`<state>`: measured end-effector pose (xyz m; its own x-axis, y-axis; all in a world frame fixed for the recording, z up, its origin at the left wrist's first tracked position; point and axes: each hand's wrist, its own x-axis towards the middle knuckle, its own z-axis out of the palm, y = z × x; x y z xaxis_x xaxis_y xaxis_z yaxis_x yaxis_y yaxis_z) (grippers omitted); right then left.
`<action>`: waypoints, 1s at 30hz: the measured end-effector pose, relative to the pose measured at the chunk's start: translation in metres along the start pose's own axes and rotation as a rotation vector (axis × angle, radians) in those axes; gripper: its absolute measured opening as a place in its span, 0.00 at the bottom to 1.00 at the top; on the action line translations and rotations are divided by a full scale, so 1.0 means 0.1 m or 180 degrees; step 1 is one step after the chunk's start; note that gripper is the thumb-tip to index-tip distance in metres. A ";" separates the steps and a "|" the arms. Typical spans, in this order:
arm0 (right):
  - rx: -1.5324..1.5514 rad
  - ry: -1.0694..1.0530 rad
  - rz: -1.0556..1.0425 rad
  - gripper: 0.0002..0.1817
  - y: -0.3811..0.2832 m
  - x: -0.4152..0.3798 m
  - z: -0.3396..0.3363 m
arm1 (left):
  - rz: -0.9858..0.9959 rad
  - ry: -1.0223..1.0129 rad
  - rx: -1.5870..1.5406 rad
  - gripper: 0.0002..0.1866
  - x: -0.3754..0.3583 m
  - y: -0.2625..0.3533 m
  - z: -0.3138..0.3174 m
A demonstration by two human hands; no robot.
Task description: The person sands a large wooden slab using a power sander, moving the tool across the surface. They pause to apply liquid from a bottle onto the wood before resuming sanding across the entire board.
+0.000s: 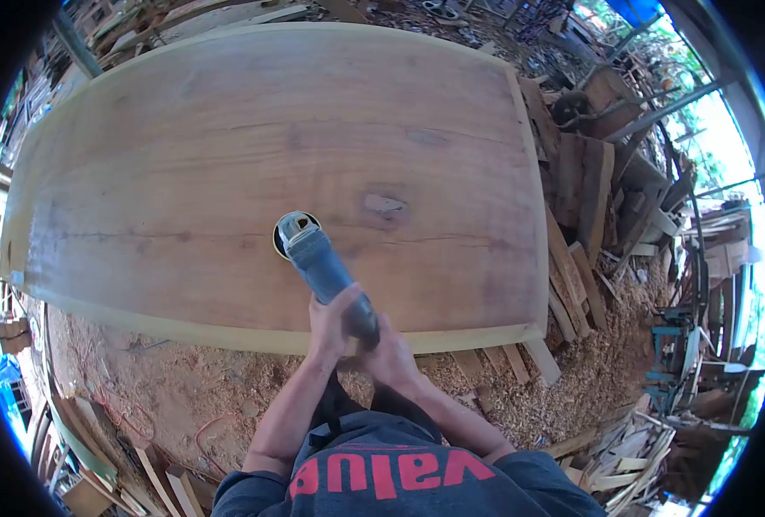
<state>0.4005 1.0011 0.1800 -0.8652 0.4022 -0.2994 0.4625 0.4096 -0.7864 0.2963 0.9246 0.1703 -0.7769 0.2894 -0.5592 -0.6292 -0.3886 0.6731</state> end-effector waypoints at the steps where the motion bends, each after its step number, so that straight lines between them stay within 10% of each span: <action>1: 0.0013 0.0034 0.0021 0.23 0.06 -0.01 -0.06 | -0.0048 -0.0077 -0.0009 0.17 -0.02 -0.05 0.07; 18: 0.0085 0.1244 0.1052 0.23 1.49 -0.61 -2.33 | -0.1172 -0.1295 0.0633 0.23 -0.34 -2.00 2.54; 30: 0.0464 0.1590 0.0923 0.19 1.81 0.57 -3.00 | -0.0697 -0.1829 0.0947 0.22 0.68 -2.08 3.60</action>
<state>0.4926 1.3439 0.1828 -0.4954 0.8318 -0.2504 0.6044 0.1230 -0.7871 0.3663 1.3401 0.1662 -0.4678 0.7845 -0.4072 -0.6889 -0.0350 0.7240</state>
